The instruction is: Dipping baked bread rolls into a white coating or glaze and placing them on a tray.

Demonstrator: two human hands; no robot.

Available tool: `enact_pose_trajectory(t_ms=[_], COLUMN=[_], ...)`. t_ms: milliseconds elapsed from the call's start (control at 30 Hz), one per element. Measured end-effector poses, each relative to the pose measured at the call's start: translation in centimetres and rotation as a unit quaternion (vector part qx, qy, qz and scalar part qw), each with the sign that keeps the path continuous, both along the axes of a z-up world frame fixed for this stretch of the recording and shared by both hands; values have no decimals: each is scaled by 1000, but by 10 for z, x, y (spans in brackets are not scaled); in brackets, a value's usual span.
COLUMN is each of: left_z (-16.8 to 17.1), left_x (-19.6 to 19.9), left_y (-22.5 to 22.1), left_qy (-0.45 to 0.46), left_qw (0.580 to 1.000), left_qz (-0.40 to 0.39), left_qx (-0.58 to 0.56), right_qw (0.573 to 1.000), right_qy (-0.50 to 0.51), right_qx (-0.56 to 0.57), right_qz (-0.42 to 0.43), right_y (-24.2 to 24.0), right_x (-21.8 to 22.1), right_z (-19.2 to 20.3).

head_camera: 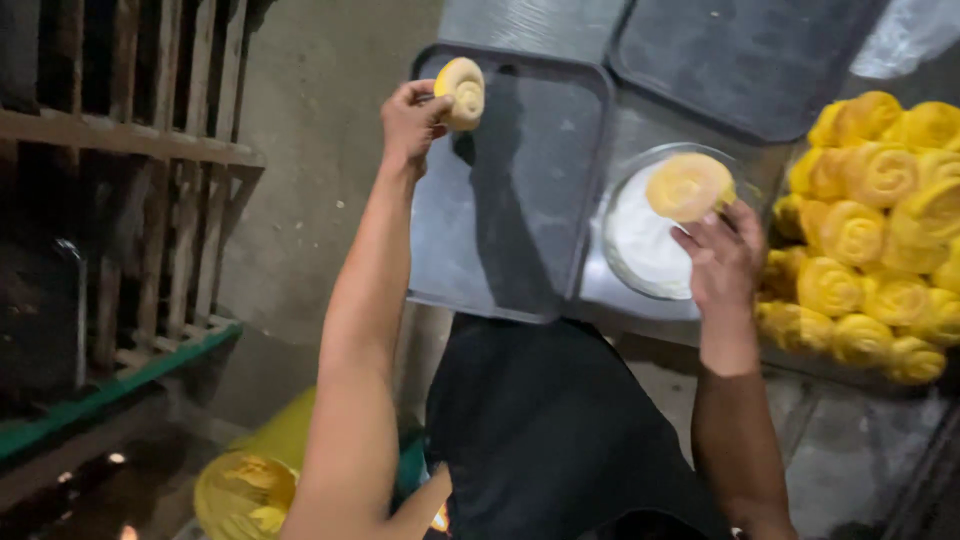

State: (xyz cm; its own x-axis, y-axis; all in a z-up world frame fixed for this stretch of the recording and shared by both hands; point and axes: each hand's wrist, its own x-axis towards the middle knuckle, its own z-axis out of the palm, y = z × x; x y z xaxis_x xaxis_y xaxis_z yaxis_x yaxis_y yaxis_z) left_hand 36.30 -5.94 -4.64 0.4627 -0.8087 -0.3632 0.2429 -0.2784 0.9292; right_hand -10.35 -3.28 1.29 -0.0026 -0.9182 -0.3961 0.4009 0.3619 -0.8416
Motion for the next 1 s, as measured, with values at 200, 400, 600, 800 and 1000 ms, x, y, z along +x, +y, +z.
enact_pose_trajectory(t_ms=[200,400,600,800,1000], left_z=[-39,-61,-58,-61,-50], left_x=[76,98,100,101,101], left_y=[-16,-34,-36,-39,-44], left_qy=[4,51,38,7,-73], left_qw=[999,997,997,998,992], left_qz=[-9,-54,-52,-39,-58], left_qx=[40,26,40,54,81], right_qw=[979,943,964,985,984], right_qy=[-175,-304,-212,22,35], right_qx=[75,113,158,174,177], right_qz=[72,78,37,-6,8], right_y=[-44,-84,-79,-67,-65], right_x=[162,291,329,339,343], right_z=[-53,-112,-125,-106,-104])
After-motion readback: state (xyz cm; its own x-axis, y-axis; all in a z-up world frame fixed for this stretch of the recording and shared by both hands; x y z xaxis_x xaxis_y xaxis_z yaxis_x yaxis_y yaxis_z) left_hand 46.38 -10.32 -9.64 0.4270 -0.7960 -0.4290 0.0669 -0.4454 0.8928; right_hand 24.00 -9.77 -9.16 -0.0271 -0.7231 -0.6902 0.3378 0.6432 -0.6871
